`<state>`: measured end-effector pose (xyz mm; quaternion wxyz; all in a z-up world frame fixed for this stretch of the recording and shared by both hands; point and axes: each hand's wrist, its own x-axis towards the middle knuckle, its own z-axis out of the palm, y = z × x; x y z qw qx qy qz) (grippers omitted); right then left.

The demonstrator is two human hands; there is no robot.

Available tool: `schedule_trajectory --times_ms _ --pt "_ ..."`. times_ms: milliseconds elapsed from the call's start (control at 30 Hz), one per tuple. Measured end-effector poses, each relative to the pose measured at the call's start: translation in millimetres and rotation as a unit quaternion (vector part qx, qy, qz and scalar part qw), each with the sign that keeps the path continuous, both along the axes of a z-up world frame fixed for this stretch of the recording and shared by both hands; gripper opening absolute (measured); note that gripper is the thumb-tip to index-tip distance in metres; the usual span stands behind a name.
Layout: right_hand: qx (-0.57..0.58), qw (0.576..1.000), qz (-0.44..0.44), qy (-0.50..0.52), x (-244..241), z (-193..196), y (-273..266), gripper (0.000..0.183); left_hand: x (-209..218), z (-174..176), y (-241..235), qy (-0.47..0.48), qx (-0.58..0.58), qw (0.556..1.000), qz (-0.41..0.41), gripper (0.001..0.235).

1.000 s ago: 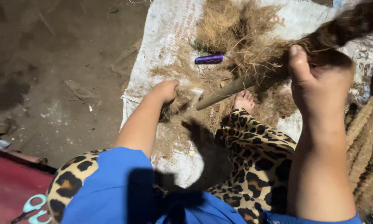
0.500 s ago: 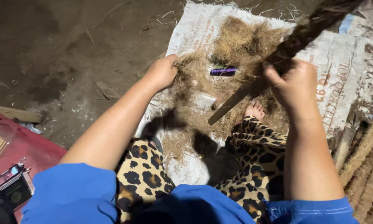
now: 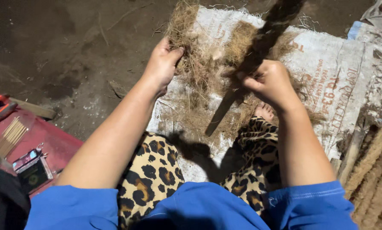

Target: The person sits on the ground and wraps fibrous material around a wooden stick to form a broom head. They repeatedly gather fibers, wrap them around the stick, and secure them with a purple thread using a small tool.

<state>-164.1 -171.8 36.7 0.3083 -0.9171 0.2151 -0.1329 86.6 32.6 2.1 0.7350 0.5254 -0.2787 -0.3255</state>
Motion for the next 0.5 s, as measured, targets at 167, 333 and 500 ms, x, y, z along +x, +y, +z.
schedule_trajectory --times_ms 167,333,500 --pt "-0.024 0.993 0.116 -0.015 11.0 -8.9 12.5 0.024 -21.3 -11.3 -5.1 0.062 0.076 0.993 0.059 0.023" --pt "-0.103 0.991 0.017 0.081 21.6 -16.7 26.7 0.052 -45.4 -13.5 7.5 0.150 0.066 0.985 0.059 0.020" --pt "-0.092 0.995 -0.037 -0.009 22.3 -5.1 37.3 0.025 -52.5 8.1 33.8 0.202 0.018 0.979 0.035 0.027"
